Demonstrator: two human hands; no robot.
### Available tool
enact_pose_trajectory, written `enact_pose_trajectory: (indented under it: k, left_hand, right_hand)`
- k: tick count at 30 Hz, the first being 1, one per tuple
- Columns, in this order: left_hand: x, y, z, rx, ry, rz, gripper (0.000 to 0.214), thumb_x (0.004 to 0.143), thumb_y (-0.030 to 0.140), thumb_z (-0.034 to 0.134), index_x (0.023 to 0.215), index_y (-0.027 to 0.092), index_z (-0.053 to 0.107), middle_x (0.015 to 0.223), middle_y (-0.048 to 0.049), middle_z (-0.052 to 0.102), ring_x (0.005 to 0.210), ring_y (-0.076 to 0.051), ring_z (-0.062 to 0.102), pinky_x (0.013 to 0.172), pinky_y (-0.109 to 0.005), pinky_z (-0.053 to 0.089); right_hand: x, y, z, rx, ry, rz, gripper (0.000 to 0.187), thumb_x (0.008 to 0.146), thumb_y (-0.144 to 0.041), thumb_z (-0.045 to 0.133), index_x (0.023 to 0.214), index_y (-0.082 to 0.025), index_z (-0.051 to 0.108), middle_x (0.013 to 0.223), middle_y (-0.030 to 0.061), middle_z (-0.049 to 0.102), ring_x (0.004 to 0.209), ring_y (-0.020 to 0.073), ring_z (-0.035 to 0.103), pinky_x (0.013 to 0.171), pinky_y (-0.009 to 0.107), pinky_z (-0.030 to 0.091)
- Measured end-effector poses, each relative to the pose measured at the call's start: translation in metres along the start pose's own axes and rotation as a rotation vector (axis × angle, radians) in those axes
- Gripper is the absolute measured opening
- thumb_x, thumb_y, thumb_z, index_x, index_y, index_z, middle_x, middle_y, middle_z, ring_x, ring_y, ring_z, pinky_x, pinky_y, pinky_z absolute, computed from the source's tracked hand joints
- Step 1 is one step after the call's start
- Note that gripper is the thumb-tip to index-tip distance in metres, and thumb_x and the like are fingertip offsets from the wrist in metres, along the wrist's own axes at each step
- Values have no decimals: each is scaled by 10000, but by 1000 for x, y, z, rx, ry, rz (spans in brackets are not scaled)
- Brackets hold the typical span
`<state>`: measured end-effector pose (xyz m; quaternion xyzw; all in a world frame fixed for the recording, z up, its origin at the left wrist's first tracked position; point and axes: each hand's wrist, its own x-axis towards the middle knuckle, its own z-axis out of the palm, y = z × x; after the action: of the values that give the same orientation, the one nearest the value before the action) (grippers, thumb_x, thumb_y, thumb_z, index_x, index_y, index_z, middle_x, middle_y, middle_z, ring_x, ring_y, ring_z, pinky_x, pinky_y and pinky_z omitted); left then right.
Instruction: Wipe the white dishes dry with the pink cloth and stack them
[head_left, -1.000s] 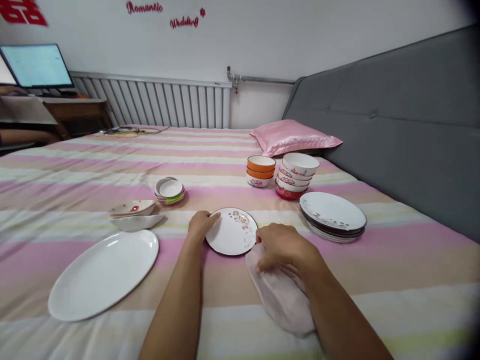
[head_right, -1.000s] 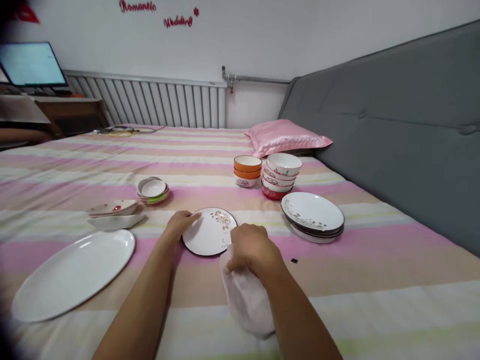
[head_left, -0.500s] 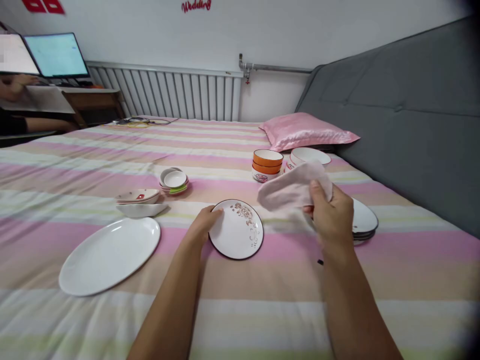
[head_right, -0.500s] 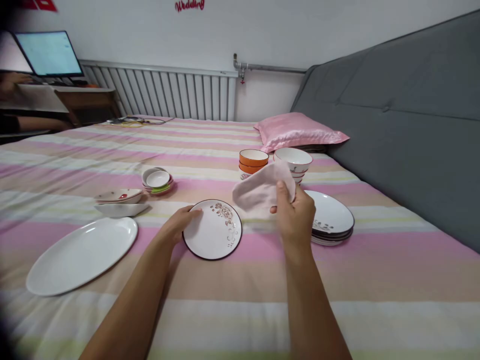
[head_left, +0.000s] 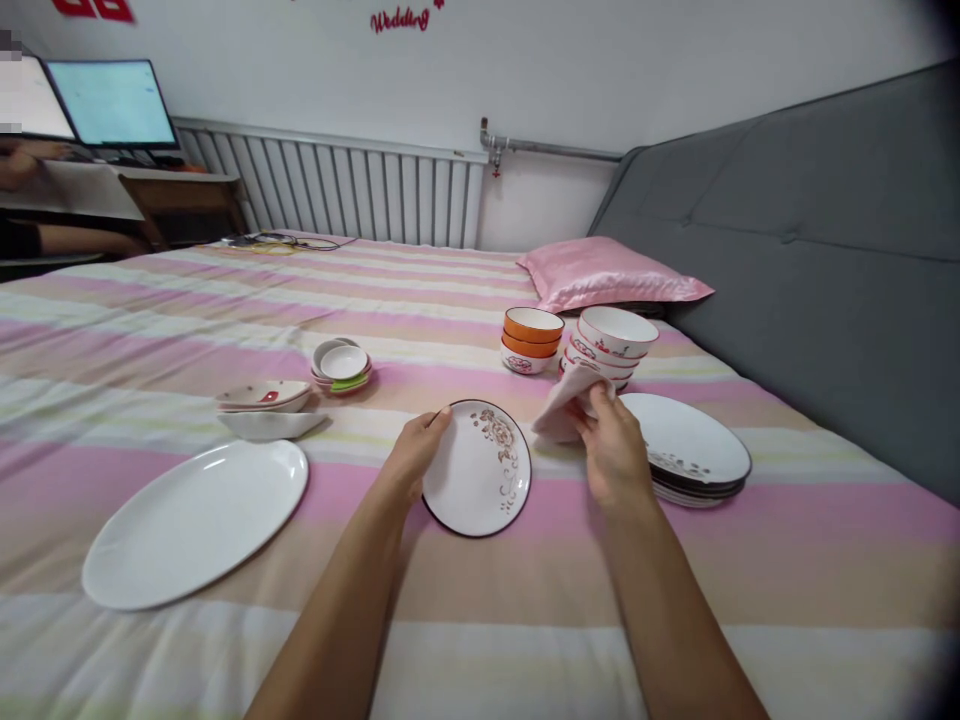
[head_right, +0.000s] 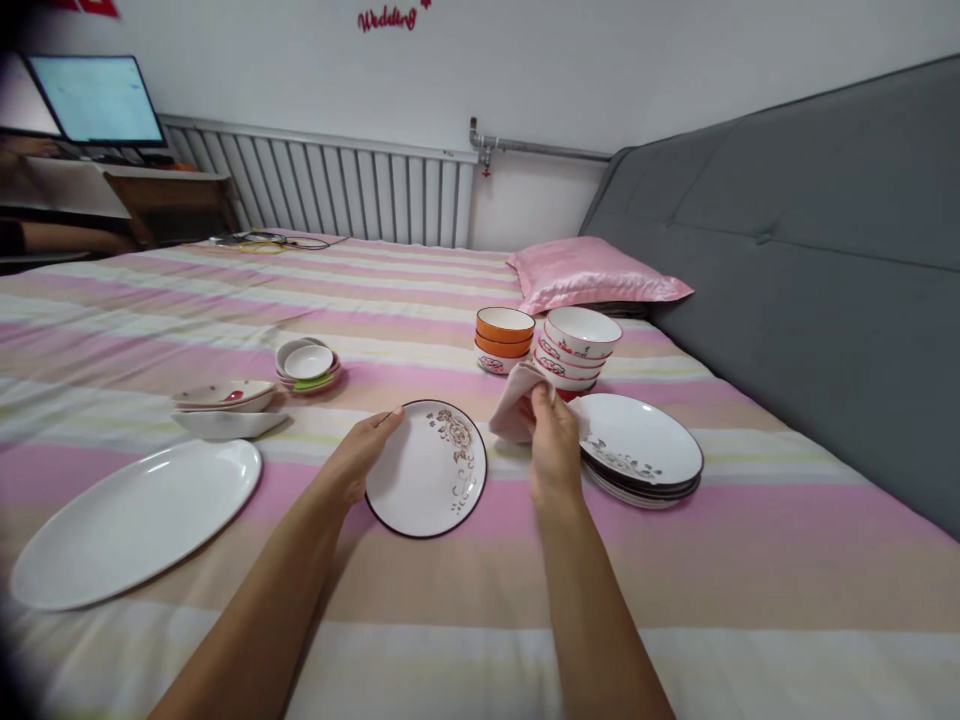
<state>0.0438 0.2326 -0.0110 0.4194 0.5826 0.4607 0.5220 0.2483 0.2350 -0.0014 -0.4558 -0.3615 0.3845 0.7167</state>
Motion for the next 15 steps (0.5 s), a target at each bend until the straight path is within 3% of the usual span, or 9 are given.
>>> enact_pose_trajectory:
  k: [5, 7, 11, 13, 15]
  left_hand:
    - [-1, 1, 1, 62, 9, 31, 483, 686, 589, 564, 902, 163, 633, 1004, -84, 661, 909, -222, 584, 724, -270, 440]
    - [-2, 1, 2, 54, 17, 38, 471, 685, 580, 569, 889, 161, 638, 997, -80, 662, 913, -217, 577, 717, -259, 432]
    - [-3, 2, 2, 44, 9, 28, 465, 687, 577, 566, 876, 160, 643, 969, -75, 662, 896, -215, 569, 700, -256, 421]
    - [-3, 2, 2, 52, 7, 27, 474, 686, 593, 554, 852, 157, 641, 948, -74, 660, 878, -217, 566, 695, -263, 417]
    - [-3, 2, 2, 62, 12, 37, 480, 686, 596, 548, 845, 153, 641, 939, -76, 659, 875, -221, 565, 694, -269, 416]
  right_hand:
    - [-9, -9, 3, -39, -115, -245, 368, 803, -430, 454, 1021, -178, 610, 1049, 66, 625, 1003, 195, 556, 824, 322, 442]
    - [-14, -15, 2, -132, -189, -218, 398, 822, -444, 373, 970, -169, 619, 999, 74, 633, 961, 206, 567, 779, 316, 450]
    - [-22, -19, 1, -239, -432, -25, 574, 842, -479, 170, 876, -137, 630, 894, 112, 643, 854, 241, 585, 686, 334, 458]
    - [-23, -17, 2, -241, -446, -48, 544, 825, -422, 169, 869, -136, 630, 900, 112, 640, 878, 250, 579, 726, 342, 450]
    - [-21, -13, 2, -253, -381, -129, 482, 784, -342, 201, 889, -140, 626, 934, 102, 636, 930, 245, 566, 790, 339, 433]
